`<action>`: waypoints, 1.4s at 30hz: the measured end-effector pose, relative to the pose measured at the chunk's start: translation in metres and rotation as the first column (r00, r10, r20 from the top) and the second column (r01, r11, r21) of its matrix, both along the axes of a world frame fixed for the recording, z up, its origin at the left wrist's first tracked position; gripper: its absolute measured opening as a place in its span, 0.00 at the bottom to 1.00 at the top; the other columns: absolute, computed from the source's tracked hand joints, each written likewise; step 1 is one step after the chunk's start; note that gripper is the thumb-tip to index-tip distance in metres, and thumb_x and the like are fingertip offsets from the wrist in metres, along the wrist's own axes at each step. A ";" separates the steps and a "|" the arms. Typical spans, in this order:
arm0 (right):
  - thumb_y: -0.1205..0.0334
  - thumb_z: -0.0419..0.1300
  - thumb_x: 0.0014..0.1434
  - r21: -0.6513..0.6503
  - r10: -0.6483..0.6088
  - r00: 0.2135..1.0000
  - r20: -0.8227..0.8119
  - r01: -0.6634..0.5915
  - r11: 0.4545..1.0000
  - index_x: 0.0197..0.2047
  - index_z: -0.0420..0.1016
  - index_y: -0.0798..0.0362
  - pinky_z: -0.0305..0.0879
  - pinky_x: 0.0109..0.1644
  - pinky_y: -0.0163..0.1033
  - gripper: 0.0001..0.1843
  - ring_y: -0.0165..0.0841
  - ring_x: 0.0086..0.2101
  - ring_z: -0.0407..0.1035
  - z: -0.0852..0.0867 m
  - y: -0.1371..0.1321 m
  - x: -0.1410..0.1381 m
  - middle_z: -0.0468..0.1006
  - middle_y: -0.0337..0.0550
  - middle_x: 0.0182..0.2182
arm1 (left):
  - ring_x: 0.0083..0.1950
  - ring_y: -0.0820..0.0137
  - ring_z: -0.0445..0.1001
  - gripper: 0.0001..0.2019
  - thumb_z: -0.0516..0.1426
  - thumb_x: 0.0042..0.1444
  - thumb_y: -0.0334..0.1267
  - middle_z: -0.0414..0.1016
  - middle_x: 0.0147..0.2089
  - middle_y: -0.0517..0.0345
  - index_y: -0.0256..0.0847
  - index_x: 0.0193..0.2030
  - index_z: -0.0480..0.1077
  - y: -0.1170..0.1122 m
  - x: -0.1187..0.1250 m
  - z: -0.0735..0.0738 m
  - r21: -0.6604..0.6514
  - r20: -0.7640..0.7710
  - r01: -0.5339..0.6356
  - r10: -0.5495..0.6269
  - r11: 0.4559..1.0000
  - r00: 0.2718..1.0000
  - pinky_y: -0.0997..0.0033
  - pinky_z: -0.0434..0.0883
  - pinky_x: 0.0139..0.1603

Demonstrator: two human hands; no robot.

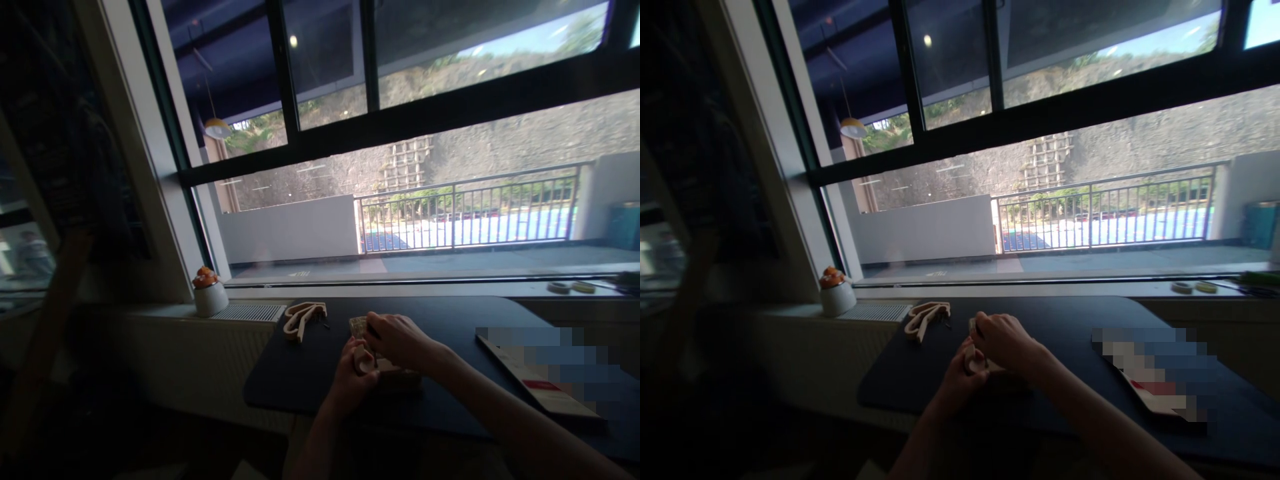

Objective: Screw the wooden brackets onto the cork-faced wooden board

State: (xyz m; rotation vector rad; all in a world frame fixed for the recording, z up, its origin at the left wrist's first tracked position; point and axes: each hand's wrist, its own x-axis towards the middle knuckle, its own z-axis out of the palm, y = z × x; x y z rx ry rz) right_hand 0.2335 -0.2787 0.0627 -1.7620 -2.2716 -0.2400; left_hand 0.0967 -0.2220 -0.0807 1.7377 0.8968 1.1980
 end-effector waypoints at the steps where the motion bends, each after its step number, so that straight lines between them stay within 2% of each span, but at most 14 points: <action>1: 0.58 0.51 0.64 -0.006 -0.009 1.000 -0.002 0.009 1.000 0.38 0.71 0.53 0.53 0.30 0.36 0.10 0.37 0.34 0.76 0.000 0.000 0.001 0.81 0.45 0.31 | 0.69 0.52 0.54 0.17 0.63 0.38 0.31 0.66 0.61 0.50 0.41 0.40 0.74 0.000 0.000 0.000 0.000 0.000 -0.005 0.005 1.000 1.000 0.57 0.52 0.68; 7: 0.55 0.48 0.66 0.004 -0.140 0.990 -0.023 0.140 0.990 0.39 0.70 0.55 0.57 0.33 0.38 0.15 0.42 0.36 0.77 -0.005 0.006 0.001 0.81 0.52 0.32 | 0.68 0.52 0.54 0.17 0.63 0.37 0.30 0.68 0.59 0.49 0.41 0.38 0.74 -0.002 0.000 0.004 0.018 0.001 -0.001 0.001 1.000 1.000 0.56 0.52 0.68; 10: 0.57 0.46 0.67 0.020 -0.162 0.986 -0.026 0.162 0.987 0.39 0.70 0.55 0.57 0.33 0.38 0.15 0.42 0.36 0.77 -0.007 0.007 0.002 0.81 0.53 0.32 | 0.68 0.52 0.54 0.18 0.63 0.38 0.29 0.68 0.59 0.48 0.41 0.40 0.74 0.000 0.000 0.002 0.026 -0.003 -0.002 0.002 1.000 1.000 0.56 0.52 0.68; 15: 0.61 0.46 0.67 0.020 -0.094 0.995 -0.023 0.095 0.995 0.40 0.68 0.52 0.53 0.31 0.36 0.11 0.39 0.34 0.77 -0.008 0.004 -0.002 0.81 0.48 0.33 | 0.68 0.53 0.55 0.22 0.63 0.39 0.30 0.66 0.61 0.48 0.41 0.45 0.73 0.002 0.000 -0.003 0.024 0.006 0.002 -0.003 1.000 1.000 0.57 0.53 0.68; 19: 0.60 0.44 0.68 0.015 -0.039 0.999 -0.020 0.039 0.999 0.39 0.67 0.52 0.52 0.30 0.36 0.12 0.39 0.35 0.76 -0.007 0.000 -0.003 0.80 0.46 0.33 | 0.68 0.54 0.55 0.26 0.64 0.38 0.31 0.65 0.62 0.49 0.41 0.49 0.71 0.004 0.000 -0.007 0.008 0.040 0.022 -0.022 1.000 0.999 0.58 0.54 0.68; 24: 0.61 0.46 0.67 0.001 -0.021 1.000 -0.006 0.021 1.000 0.42 0.66 0.53 0.51 0.29 0.36 0.10 0.40 0.35 0.77 -0.007 -0.001 0.005 0.80 0.47 0.32 | 0.68 0.53 0.54 0.14 0.64 0.39 0.31 0.67 0.60 0.50 0.41 0.37 0.74 0.004 -0.001 -0.006 0.034 0.005 0.006 -0.006 0.999 1.000 0.56 0.52 0.68; 28: 0.60 0.46 0.68 0.000 -0.061 0.998 -0.005 0.061 0.998 0.42 0.66 0.55 0.54 0.31 0.37 0.11 0.41 0.36 0.77 -0.007 0.003 0.005 0.81 0.49 0.31 | 0.69 0.53 0.54 0.14 0.64 0.38 0.29 0.68 0.59 0.50 0.41 0.36 0.74 -0.001 0.000 0.002 0.017 0.002 0.011 -0.011 1.000 1.000 0.56 0.52 0.68; 34: 0.60 0.47 0.66 -0.005 -0.135 0.991 0.002 0.135 0.991 0.40 0.69 0.57 0.58 0.34 0.38 0.13 0.45 0.38 0.77 0.000 0.007 -0.009 0.81 0.56 0.34 | 0.68 0.51 0.54 0.18 0.64 0.37 0.30 0.68 0.60 0.50 0.41 0.40 0.74 -0.003 -0.001 0.006 -0.013 0.026 0.006 -0.006 1.000 1.000 0.57 0.52 0.68; 38: 0.60 0.46 0.66 -0.022 -0.070 0.997 0.018 0.070 0.997 0.39 0.70 0.56 0.58 0.34 0.38 0.13 0.44 0.36 0.77 0.005 0.002 -0.015 0.81 0.53 0.33 | 0.67 0.50 0.56 0.24 0.64 0.37 0.31 0.69 0.59 0.51 0.42 0.47 0.73 -0.003 -0.001 0.005 -0.010 0.039 0.023 -0.023 1.000 0.999 0.56 0.53 0.68; 42: 0.63 0.47 0.65 -0.043 -0.002 1.000 0.004 0.002 0.999 0.42 0.70 0.54 0.56 0.33 0.37 0.12 0.40 0.36 0.76 0.004 -0.004 -0.013 0.81 0.50 0.35 | 0.66 0.51 0.59 0.26 0.65 0.37 0.32 0.70 0.58 0.51 0.43 0.49 0.73 -0.003 0.000 0.005 -0.007 0.050 0.033 -0.033 0.999 0.998 0.57 0.55 0.67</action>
